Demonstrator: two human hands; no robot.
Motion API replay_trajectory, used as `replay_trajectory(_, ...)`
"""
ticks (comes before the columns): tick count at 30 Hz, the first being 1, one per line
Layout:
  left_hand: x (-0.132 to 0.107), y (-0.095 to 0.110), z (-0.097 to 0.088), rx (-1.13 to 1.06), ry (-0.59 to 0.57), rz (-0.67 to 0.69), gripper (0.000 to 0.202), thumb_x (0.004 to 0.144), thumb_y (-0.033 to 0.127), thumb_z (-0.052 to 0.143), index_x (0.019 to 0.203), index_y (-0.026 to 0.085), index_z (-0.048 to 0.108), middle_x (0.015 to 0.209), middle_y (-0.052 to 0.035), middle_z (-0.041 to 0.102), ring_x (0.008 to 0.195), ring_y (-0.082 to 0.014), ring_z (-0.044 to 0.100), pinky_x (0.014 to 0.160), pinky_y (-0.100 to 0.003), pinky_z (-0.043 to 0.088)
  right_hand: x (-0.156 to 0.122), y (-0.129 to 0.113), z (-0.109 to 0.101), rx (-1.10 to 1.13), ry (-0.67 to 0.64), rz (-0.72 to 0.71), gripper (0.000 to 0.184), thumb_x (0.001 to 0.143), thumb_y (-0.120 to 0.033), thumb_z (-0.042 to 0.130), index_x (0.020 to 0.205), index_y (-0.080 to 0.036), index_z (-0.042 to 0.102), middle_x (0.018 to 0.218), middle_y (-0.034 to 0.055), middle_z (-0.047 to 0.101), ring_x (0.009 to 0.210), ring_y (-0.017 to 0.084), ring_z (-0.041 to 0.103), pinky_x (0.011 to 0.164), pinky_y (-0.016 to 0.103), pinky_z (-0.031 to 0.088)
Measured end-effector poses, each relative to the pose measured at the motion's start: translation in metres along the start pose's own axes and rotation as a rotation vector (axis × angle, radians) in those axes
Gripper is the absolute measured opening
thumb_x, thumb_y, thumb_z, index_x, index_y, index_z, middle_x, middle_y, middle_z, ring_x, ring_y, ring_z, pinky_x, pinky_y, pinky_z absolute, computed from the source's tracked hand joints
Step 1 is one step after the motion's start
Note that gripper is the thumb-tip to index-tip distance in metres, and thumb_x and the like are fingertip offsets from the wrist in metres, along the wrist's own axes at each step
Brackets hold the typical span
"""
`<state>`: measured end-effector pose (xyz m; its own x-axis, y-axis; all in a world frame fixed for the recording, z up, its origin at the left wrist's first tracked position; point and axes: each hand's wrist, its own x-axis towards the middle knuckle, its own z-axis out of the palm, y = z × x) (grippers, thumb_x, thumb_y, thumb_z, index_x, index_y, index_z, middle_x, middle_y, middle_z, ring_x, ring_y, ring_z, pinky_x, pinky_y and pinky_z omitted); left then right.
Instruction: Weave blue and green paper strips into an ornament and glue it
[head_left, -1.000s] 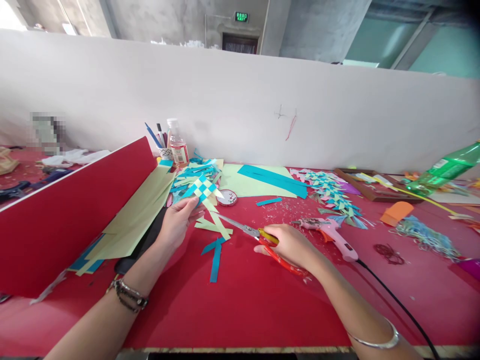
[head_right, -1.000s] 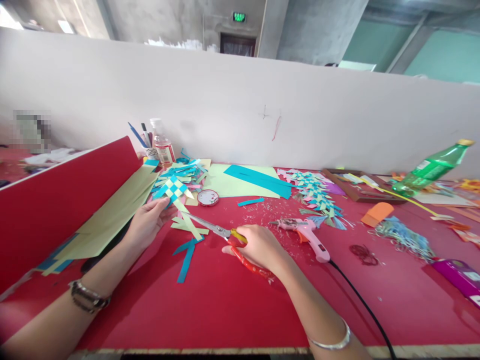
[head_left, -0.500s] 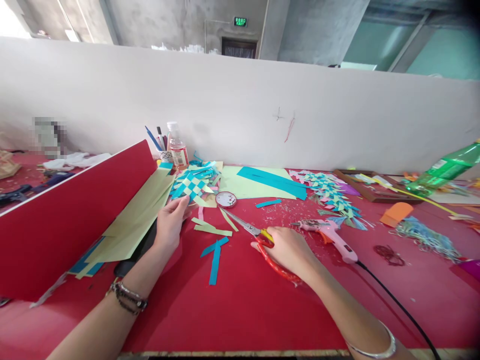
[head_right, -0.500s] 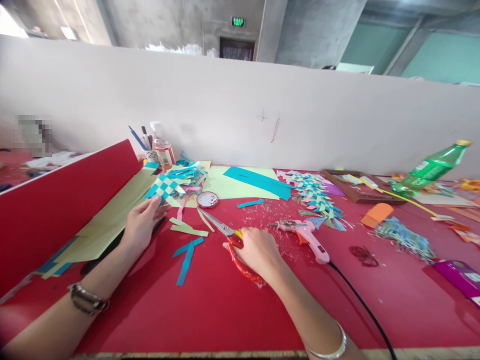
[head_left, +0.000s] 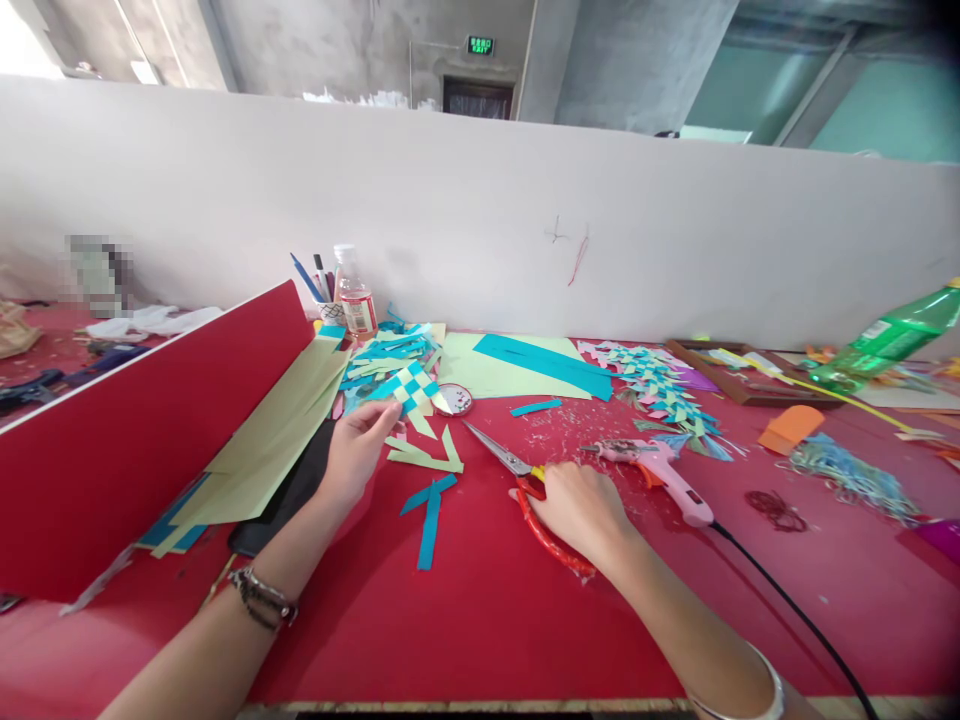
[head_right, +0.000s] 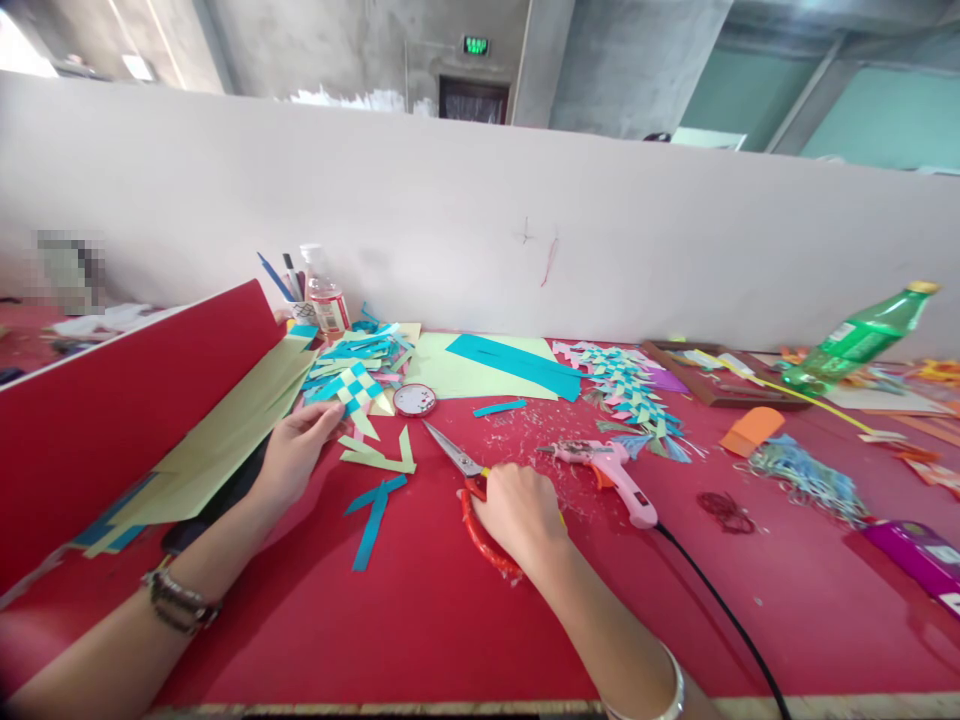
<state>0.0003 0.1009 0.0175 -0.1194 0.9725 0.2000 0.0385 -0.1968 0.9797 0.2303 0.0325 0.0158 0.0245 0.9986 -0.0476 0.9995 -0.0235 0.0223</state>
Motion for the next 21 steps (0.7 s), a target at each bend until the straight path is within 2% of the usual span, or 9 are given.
replay_trajectory(3,-0.004,0.002,0.003,0.109,-0.088,0.067,0.021,0.064,0.036,0.06,0.055,0.017,0.063,0.057,-0.0001,0.06,0.058,-0.0124,0.053,0.057,-0.02,0.042,-0.001,0.002,-0.005,0.018,-0.015,-0.013,0.037,0.078,-0.046,0.044,0.075,-0.013,0.062,0.072,0.017,0.064,0.069,0.029,0.062,0.052,0.03,0.039)
replay_trajectory(6,-0.007,-0.001,0.006,0.177,-0.227,0.084,0.023,0.066,0.037,0.059,0.056,0.017,0.063,0.059,-0.001,0.063,0.061,-0.014,0.056,0.059,-0.022,0.044,-0.003,0.004,-0.01,0.048,0.002,-0.048,0.032,0.077,-0.042,0.045,0.08,-0.015,0.061,0.078,0.0134,0.064,0.07,0.025,0.062,0.054,0.029,0.04)
replay_trajectory(8,-0.009,-0.004,0.008,0.199,-0.302,0.073,0.024,0.067,0.038,0.058,0.061,0.016,0.065,0.062,-0.0011,0.065,0.064,-0.0147,0.057,0.062,-0.023,0.045,-0.004,0.004,-0.011,0.05,0.067,-0.082,0.031,0.076,-0.041,0.045,0.084,-0.015,0.061,0.086,0.0132,0.062,0.074,0.024,0.061,0.058,0.03,0.041)
replay_trajectory(10,-0.01,-0.006,0.01,0.203,-0.342,0.054,0.024,0.068,0.038,0.057,0.066,0.016,0.065,0.068,-0.0012,0.067,0.067,-0.0152,0.059,0.064,-0.023,0.046,-0.004,0.003,-0.011,0.08,0.189,-0.135,0.033,0.077,-0.041,0.044,0.086,-0.014,0.061,0.09,0.0138,0.059,0.081,0.025,0.058,0.066,0.033,0.042)
replay_trajectory(13,-0.011,-0.009,0.011,0.196,-0.385,0.039,0.024,0.069,0.039,0.057,0.068,0.016,0.066,0.071,-0.0019,0.068,0.069,-0.0157,0.06,0.064,-0.023,0.047,-0.002,-0.004,-0.007,0.39,0.325,-0.283,0.033,0.081,-0.039,0.041,0.098,-0.015,0.056,0.092,0.0107,0.058,0.089,0.022,0.054,0.077,0.033,0.041)
replay_trajectory(15,-0.012,-0.01,0.011,0.208,-0.426,0.068,0.025,0.069,0.038,0.057,0.069,0.016,0.067,0.072,-0.0026,0.068,0.068,-0.0159,0.06,0.063,-0.023,0.047,-0.001,-0.011,-0.004,0.709,0.276,-0.393,0.032,0.081,-0.039,0.043,0.103,-0.018,0.051,0.091,0.0063,0.058,0.084,0.017,0.055,0.075,0.028,0.043)
replay_trajectory(17,-0.013,-0.011,0.013,0.243,-0.478,0.107,0.025,0.07,0.037,0.057,0.069,0.015,0.068,0.071,-0.0034,0.068,0.067,-0.0159,0.06,0.062,-0.023,0.047,0.0,-0.017,0.0,0.948,0.187,-0.454,0.027,0.08,-0.039,0.045,0.098,-0.02,0.053,0.087,0.0033,0.059,0.079,0.014,0.055,0.071,0.025,0.043)
replay_trajectory(21,-0.016,-0.009,0.017,0.337,-0.572,0.125,0.028,0.07,0.039,0.056,0.066,0.014,0.068,0.068,-0.0035,0.069,0.063,-0.0169,0.06,0.057,-0.024,0.046,0.004,-0.022,0.008,1.194,0.108,-0.4,0.024,0.083,-0.037,0.041,0.08,-0.018,0.055,0.07,0.0009,0.057,0.067,0.013,0.054,0.064,0.025,0.042)
